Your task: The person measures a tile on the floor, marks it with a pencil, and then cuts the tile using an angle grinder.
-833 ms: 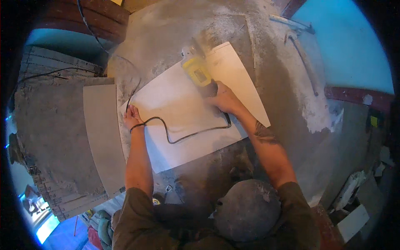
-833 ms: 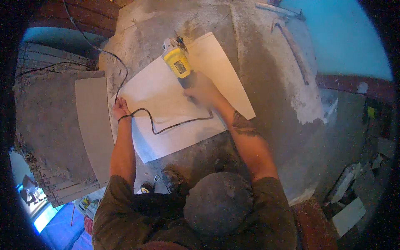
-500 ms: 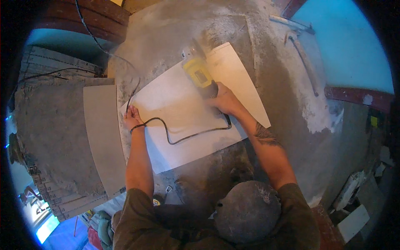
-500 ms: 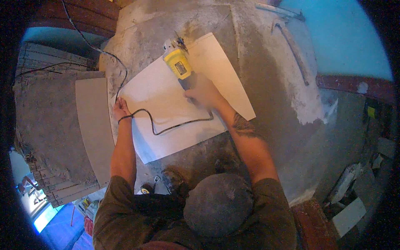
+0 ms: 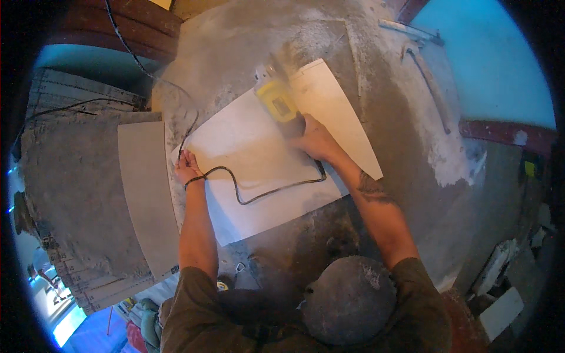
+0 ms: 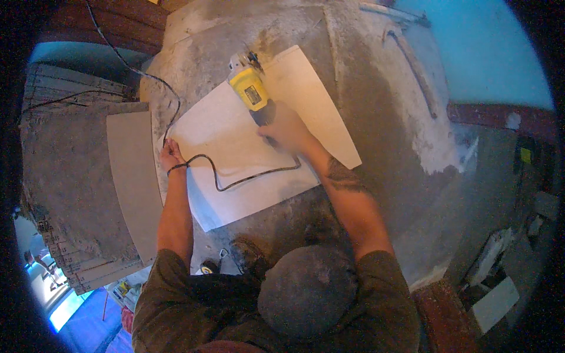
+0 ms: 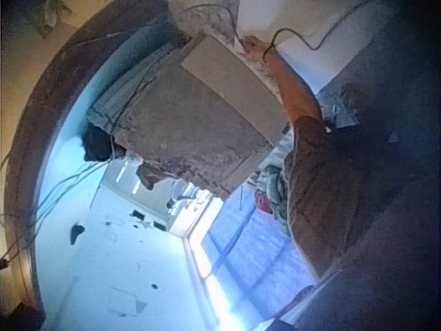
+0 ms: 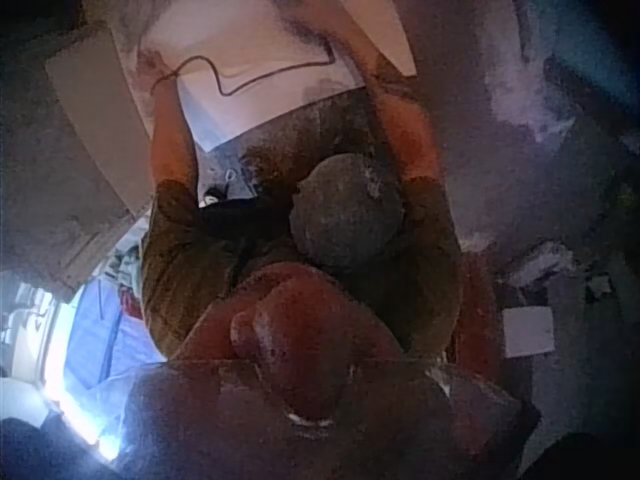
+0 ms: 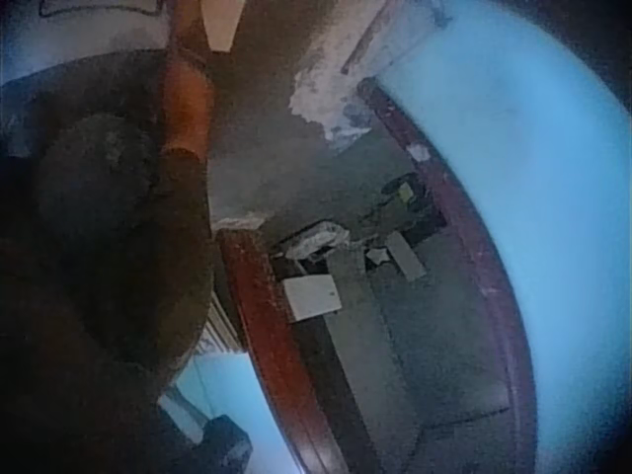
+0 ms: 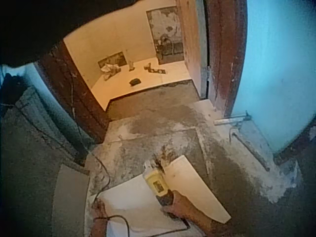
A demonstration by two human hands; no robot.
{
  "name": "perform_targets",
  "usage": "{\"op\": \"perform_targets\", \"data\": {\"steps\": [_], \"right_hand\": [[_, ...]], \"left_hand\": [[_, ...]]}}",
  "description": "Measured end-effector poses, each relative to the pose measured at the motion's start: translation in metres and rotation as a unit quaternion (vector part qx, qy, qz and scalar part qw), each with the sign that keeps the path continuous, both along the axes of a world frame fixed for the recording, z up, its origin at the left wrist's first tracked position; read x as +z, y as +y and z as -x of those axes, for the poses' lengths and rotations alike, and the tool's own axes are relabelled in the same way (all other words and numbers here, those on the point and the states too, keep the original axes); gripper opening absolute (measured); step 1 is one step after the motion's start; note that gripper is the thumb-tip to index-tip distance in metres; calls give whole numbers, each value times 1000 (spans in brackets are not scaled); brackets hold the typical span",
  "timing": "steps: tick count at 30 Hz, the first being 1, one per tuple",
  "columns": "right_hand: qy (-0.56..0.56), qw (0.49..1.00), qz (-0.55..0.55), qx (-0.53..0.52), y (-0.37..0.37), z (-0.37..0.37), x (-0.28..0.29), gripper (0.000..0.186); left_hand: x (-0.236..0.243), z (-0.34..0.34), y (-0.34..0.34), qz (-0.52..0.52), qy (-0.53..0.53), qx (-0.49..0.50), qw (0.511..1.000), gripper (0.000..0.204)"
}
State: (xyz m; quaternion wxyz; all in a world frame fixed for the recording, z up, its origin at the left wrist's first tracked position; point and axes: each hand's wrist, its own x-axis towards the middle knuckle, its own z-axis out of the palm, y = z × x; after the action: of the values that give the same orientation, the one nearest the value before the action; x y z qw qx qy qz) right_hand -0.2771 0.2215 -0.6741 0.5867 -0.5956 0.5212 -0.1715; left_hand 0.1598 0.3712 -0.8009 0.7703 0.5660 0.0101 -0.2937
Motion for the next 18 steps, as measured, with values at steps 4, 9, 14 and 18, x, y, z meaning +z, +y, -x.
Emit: {"op": "perform_targets", "data": {"steps": [4,9,14,18], "right_hand": [[-15,999,-36,3,-1,5,11,51],[8,1000,3,-1,1,3,1,52],[-3,1000,-11,3,3,1,-13,54],[13,999,-30,1,1,0,-8,54]], "left_hand": [[-1,1,2,-115,-267,-86,953,17],[-3,1,0,-75,-224,-102,966,17],[6,5,-3,21,4,5,1000,16],[10,10,-2,2,-53,-30,998,17]]}}
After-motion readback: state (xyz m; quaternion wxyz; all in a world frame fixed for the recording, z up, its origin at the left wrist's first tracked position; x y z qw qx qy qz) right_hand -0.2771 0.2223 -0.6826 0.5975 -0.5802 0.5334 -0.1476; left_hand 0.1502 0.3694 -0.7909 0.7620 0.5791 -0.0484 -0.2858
